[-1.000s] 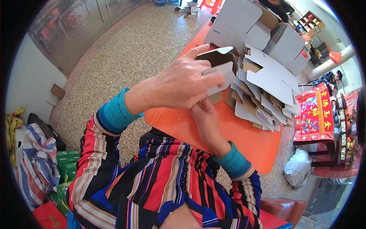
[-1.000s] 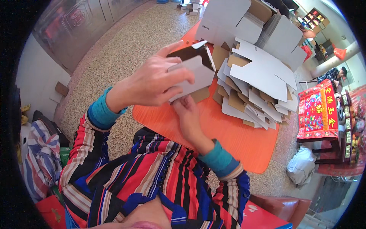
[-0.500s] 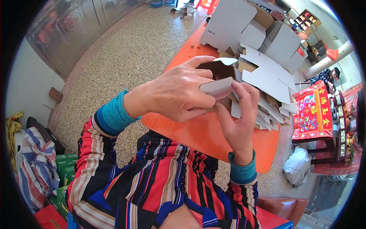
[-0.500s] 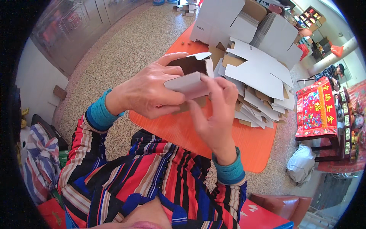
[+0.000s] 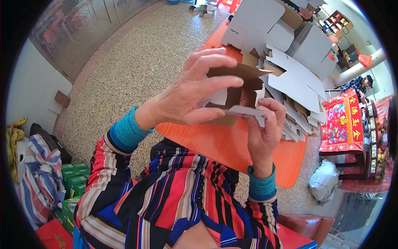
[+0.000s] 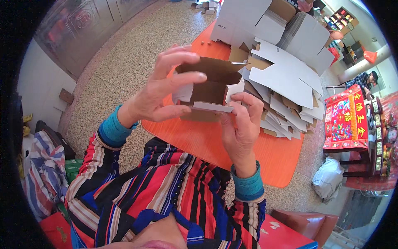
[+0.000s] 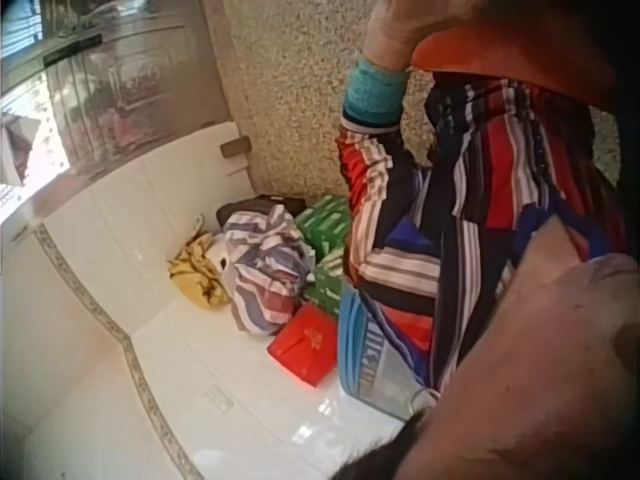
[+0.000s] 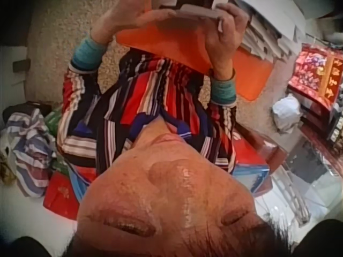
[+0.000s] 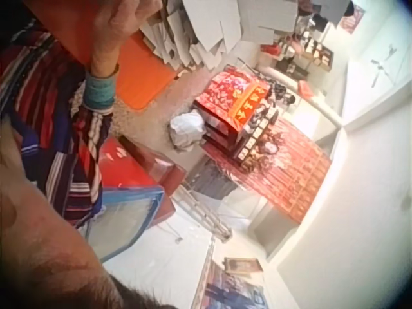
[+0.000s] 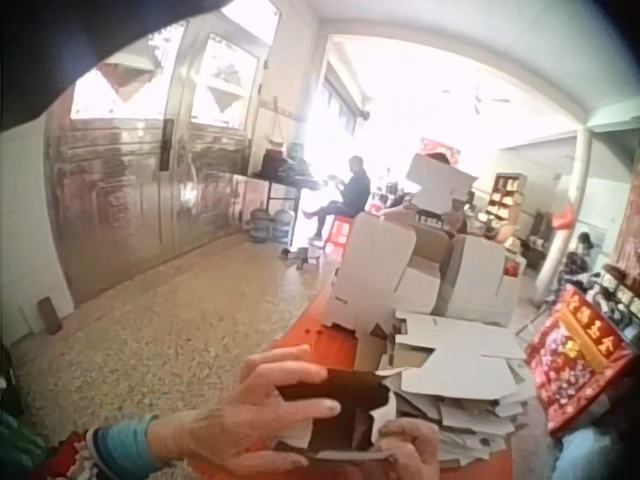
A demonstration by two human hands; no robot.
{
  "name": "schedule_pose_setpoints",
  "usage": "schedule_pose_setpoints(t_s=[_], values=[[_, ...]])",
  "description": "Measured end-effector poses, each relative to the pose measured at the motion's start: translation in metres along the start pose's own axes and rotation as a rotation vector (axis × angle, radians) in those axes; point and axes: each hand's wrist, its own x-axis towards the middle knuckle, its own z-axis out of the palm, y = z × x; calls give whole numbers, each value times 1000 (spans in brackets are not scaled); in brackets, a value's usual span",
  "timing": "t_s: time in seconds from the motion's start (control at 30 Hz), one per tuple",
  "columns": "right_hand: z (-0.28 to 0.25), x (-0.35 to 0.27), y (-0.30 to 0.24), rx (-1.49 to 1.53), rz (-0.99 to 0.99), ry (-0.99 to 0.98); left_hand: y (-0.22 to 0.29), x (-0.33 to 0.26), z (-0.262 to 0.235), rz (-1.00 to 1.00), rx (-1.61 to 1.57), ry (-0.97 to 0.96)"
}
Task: The person folds and assembles flat cardboard sheets into small boxes by hand, tucking in the flaps.
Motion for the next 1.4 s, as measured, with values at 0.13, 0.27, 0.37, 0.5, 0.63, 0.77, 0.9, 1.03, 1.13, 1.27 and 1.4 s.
schedule_pose_setpoints(t_s=[0.13,0.27,0.37,0.5,0.63,0.77,0.9,1.03,1.13,1.27,1.4], values=[[2,-2,3,-36,-51,19,0,-8,7,-190,-278,29],[2,-2,2,-38,-63,12,-2,-10,11,-269,-393,59],[1,-1,1,-28,-58,-3,-4,-9,12,-286,-413,80],[-2,-1,3,-39,-90,-47,-4,-5,8,-277,-313,25],[-4,3,0,-48,-133,-47,-4,1,2,-263,-209,-73],[-9,14,-6,-52,-151,-107,0,9,-5,-240,-80,-130],[-13,21,-4,-61,-161,-194,2,11,-8,-187,52,-175],[-16,25,0,-69,-182,-285,-1,6,-10,-93,173,-236],[-15,27,2,-26,-62,-263,-13,0,-10,-272,-41,-382],[-16,30,1,11,13,-220,-15,-3,-14,-444,-288,-398],[-20,30,4,89,64,-180,-17,-10,-12,-596,-557,-301]])
